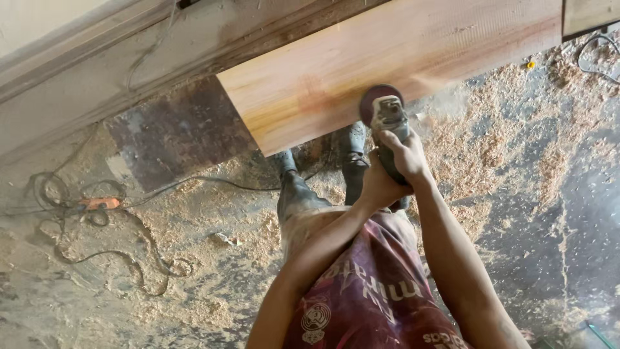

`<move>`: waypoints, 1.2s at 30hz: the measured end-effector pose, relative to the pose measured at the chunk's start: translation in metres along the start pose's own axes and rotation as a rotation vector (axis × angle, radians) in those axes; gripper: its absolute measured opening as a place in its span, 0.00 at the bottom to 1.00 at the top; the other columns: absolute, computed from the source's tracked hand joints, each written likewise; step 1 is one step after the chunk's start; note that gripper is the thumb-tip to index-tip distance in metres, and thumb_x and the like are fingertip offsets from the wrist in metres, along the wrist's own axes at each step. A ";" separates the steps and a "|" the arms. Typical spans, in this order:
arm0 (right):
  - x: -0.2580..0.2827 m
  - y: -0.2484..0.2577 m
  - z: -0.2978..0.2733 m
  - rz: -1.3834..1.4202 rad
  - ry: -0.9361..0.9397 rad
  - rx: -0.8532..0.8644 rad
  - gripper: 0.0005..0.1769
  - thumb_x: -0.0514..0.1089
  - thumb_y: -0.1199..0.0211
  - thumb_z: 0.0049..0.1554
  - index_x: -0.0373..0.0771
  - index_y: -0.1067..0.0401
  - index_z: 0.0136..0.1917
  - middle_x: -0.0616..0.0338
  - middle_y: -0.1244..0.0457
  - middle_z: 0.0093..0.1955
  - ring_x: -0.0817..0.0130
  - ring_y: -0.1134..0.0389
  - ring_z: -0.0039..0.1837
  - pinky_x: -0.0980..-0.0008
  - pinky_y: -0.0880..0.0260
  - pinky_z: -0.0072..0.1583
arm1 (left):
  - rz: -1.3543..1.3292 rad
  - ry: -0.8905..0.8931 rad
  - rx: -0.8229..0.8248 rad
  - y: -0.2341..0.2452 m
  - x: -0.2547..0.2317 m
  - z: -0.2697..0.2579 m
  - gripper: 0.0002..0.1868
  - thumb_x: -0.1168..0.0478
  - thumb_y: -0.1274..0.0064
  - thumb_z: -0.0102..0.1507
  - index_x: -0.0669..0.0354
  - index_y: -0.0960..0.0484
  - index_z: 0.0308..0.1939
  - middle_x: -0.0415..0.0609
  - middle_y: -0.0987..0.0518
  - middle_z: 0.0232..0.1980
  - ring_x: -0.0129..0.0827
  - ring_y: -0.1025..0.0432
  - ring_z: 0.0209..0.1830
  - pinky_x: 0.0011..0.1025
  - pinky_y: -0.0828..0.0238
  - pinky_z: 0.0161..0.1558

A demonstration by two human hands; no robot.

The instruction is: The person sands the surface and edges of wooden planks using an angle grinder with a sanding disc attachment, occasionally moving the planks to access different sides.

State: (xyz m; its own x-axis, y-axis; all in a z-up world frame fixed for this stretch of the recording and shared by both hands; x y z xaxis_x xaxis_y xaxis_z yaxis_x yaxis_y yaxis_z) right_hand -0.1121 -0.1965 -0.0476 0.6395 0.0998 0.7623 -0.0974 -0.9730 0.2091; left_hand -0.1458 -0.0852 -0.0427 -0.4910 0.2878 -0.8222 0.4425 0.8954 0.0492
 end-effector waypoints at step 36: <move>-0.016 -0.023 -0.025 0.110 -0.051 -0.030 0.30 0.54 0.33 0.56 0.36 0.33 0.65 0.51 0.32 0.57 0.61 0.29 0.57 0.60 0.27 0.62 | 0.060 0.067 0.204 0.023 0.019 0.006 0.51 0.55 0.24 0.48 0.64 0.39 0.68 0.56 0.21 0.59 0.42 0.22 0.56 0.39 0.18 0.56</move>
Point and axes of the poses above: each hand's wrist, its own z-axis towards the middle knuckle, its own y-axis out of the back of the hand, x = y × z, the point moved 5 cm from there along z, towards the middle knuckle
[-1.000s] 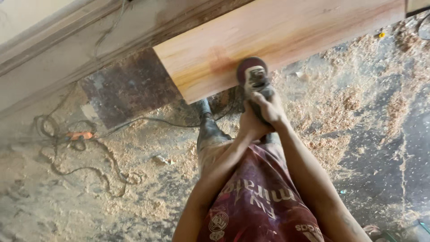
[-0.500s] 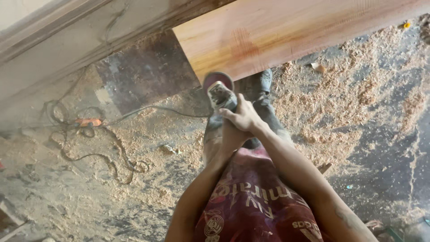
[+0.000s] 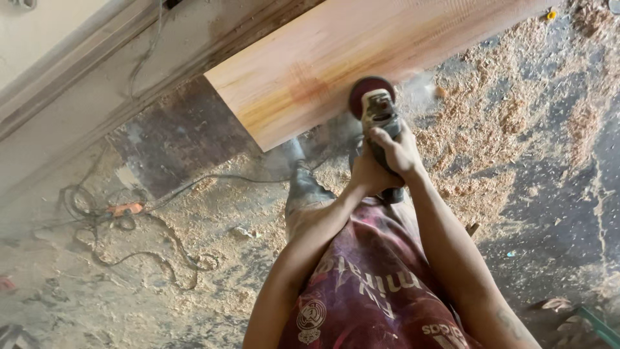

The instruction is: The person sands the surface and edges of wooden planks using an angle grinder with a sanding disc attachment, occasionally moving the planks to access different sides.

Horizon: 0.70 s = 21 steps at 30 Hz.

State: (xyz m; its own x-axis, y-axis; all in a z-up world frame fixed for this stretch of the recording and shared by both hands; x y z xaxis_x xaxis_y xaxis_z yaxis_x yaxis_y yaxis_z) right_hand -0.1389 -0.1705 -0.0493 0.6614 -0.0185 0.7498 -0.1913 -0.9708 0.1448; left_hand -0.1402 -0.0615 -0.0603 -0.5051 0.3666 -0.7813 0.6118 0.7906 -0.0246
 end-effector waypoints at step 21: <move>-0.002 -0.010 -0.005 -0.280 -0.075 0.042 0.44 0.62 0.33 0.49 0.33 0.39 0.68 0.40 0.32 0.57 0.52 0.28 0.57 0.54 0.29 0.61 | -0.028 -0.168 -0.021 0.002 0.004 -0.021 0.50 0.58 0.24 0.47 0.65 0.38 0.67 0.55 0.21 0.58 0.42 0.21 0.55 0.39 0.17 0.56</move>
Point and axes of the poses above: each hand's wrist, its own z-axis towards the middle knuckle, its own y-axis out of the back of the hand, x = y × z, the point moved 5 cm from there along z, towards the middle knuckle
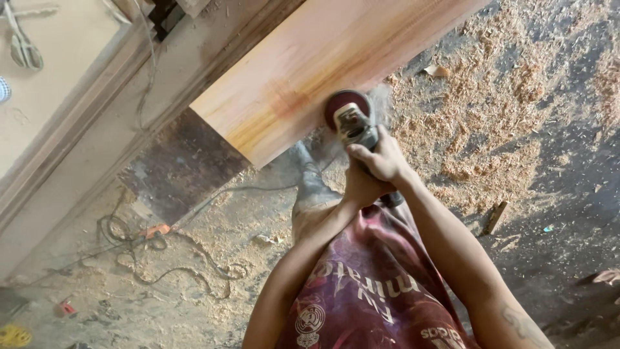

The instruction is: The person sands the surface and edges of wooden planks using an angle grinder with a sanding disc attachment, occasionally moving the planks to access different sides.

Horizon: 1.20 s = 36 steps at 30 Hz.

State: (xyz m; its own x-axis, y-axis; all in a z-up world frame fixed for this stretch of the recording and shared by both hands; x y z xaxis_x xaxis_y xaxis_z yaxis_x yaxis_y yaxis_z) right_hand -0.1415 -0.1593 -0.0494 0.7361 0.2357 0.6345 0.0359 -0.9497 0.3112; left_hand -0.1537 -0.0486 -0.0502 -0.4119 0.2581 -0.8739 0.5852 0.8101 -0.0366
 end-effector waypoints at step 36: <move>0.097 -0.165 0.004 -0.241 0.112 0.385 0.47 0.62 0.33 0.51 0.25 0.44 0.67 0.32 0.34 0.59 0.47 0.29 0.59 0.53 0.28 0.63 | -0.272 0.035 -0.296 0.127 0.041 -0.071 0.46 0.64 0.23 0.46 0.67 0.33 0.63 0.56 0.20 0.56 0.42 0.21 0.52 0.38 0.15 0.54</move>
Point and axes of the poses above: each hand's wrist, its own z-axis towards the middle knuckle, its own y-axis out of the back of the hand, x = y × z, the point moved 5 cm from there along z, towards the middle knuckle
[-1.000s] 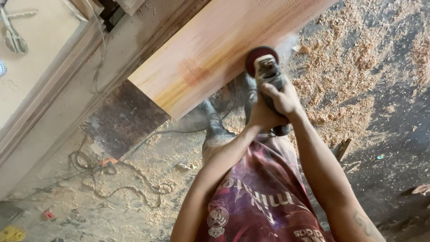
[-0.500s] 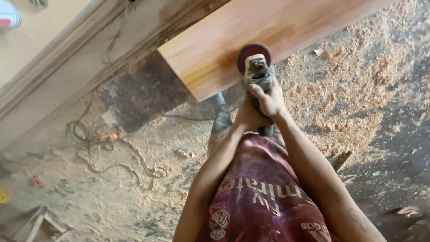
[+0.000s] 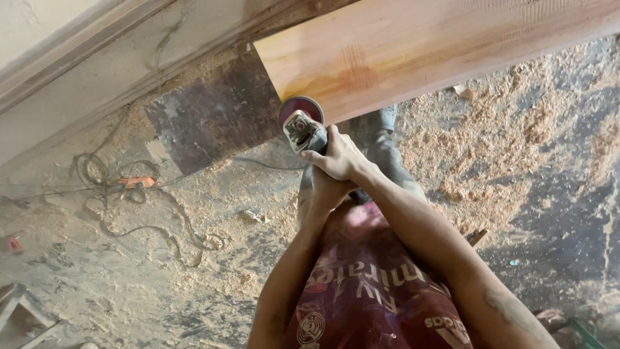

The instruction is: The person sands the surface and edges of wooden planks using an angle grinder with a sanding disc attachment, occasionally moving the planks to access different sides.

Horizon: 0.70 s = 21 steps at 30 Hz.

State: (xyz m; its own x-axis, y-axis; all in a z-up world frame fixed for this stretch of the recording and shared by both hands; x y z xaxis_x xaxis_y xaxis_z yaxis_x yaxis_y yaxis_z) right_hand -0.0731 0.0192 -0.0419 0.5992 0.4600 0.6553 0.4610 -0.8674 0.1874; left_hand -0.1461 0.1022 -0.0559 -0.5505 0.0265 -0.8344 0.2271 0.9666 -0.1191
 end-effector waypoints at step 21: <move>-0.083 0.143 -0.038 0.499 0.123 -0.539 0.18 0.51 0.38 0.56 0.36 0.26 0.54 0.54 0.30 0.49 0.65 0.29 0.50 0.65 0.27 0.55 | 0.532 0.135 0.367 -0.120 -0.028 0.089 0.63 0.51 0.27 0.41 0.63 0.47 0.74 0.60 0.17 0.54 0.49 0.18 0.48 0.39 0.18 0.56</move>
State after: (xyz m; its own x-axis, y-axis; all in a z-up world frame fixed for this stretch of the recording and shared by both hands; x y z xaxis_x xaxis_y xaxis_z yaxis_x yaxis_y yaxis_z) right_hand -0.0819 -0.1504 -0.0415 0.5608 -0.0101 0.8279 -0.2511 -0.9549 0.1584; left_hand -0.0862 -0.0368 -0.0660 -0.3779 0.5319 -0.7578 0.7423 0.6633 0.0954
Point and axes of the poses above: each hand's wrist, its own z-axis towards the middle knuckle, its own y-axis out of the back of the hand, x = y × z, the point moved 5 cm from there along z, towards the middle knuckle
